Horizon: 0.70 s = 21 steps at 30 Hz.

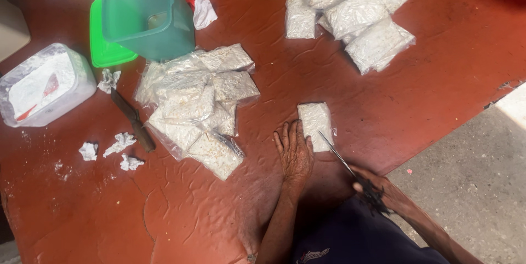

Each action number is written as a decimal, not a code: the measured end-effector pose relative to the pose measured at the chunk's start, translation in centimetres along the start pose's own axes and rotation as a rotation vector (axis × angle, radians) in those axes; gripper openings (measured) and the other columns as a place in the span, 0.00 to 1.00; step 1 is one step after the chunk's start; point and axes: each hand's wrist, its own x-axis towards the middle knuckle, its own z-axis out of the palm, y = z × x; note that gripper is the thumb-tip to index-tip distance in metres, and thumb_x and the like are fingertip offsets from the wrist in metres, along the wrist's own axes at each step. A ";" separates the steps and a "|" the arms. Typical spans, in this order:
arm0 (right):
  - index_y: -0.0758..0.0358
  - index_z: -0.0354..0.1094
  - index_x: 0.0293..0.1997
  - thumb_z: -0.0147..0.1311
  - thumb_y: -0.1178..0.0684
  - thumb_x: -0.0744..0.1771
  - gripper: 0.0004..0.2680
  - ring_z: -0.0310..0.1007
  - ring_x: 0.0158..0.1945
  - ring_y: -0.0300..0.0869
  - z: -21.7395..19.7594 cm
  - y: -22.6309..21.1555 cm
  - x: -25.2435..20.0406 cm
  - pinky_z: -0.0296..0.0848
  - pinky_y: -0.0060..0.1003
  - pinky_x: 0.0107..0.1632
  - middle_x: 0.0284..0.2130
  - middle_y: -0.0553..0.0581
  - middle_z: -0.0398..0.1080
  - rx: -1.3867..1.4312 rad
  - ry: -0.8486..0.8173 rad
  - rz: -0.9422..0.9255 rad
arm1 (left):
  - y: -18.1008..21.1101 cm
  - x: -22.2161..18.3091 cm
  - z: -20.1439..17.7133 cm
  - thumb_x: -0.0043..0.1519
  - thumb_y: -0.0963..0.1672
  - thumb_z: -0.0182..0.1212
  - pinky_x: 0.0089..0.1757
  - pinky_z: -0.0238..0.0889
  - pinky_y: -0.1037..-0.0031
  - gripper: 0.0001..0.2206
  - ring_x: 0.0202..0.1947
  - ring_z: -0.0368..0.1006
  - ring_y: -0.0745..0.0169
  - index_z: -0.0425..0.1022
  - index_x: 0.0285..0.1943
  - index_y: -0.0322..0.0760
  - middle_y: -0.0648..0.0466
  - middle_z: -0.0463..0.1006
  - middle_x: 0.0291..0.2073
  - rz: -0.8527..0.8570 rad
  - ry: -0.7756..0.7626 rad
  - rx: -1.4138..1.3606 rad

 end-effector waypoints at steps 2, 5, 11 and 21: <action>0.48 0.57 0.71 0.45 0.16 0.57 0.39 0.80 0.23 0.47 -0.5 -2.3 1.2 0.80 0.51 0.36 0.26 0.57 0.74 0.023 0.020 -0.075 | 0.1 0.0 -0.1 0.68 0.46 0.52 0.69 0.32 0.42 0.24 0.74 0.51 0.44 0.61 0.72 0.29 0.46 0.64 0.68 0.007 0.021 0.005; 0.51 0.52 0.74 0.45 0.17 0.56 0.42 0.76 0.19 0.42 -1.4 -6.8 5.0 0.78 0.43 0.24 0.19 0.55 0.72 0.151 -0.052 -0.163 | 0.1 0.1 -0.3 0.68 0.46 0.52 0.69 0.33 0.42 0.23 0.73 0.52 0.43 0.63 0.71 0.29 0.47 0.64 0.68 0.015 0.031 0.009; 0.73 0.45 0.73 0.58 0.18 0.56 0.49 0.75 0.21 0.38 -3.6 -11.1 11.1 0.75 0.32 0.20 0.26 0.55 0.73 0.568 -0.266 -0.669 | 0.3 0.2 -0.3 0.68 0.45 0.52 0.69 0.33 0.41 0.23 0.73 0.52 0.43 0.63 0.71 0.30 0.47 0.64 0.68 0.006 0.037 -0.005; 0.61 0.59 0.71 0.54 0.16 0.53 0.45 0.73 0.22 0.39 -2.1 -5.5 -3.0 0.75 0.34 0.26 0.24 0.53 0.70 0.506 -0.090 -0.250 | -0.4 4.4 -1.9 0.71 0.46 0.49 0.69 0.39 0.43 0.23 0.73 0.52 0.38 0.61 0.74 0.31 0.39 0.60 0.71 0.066 0.011 -0.235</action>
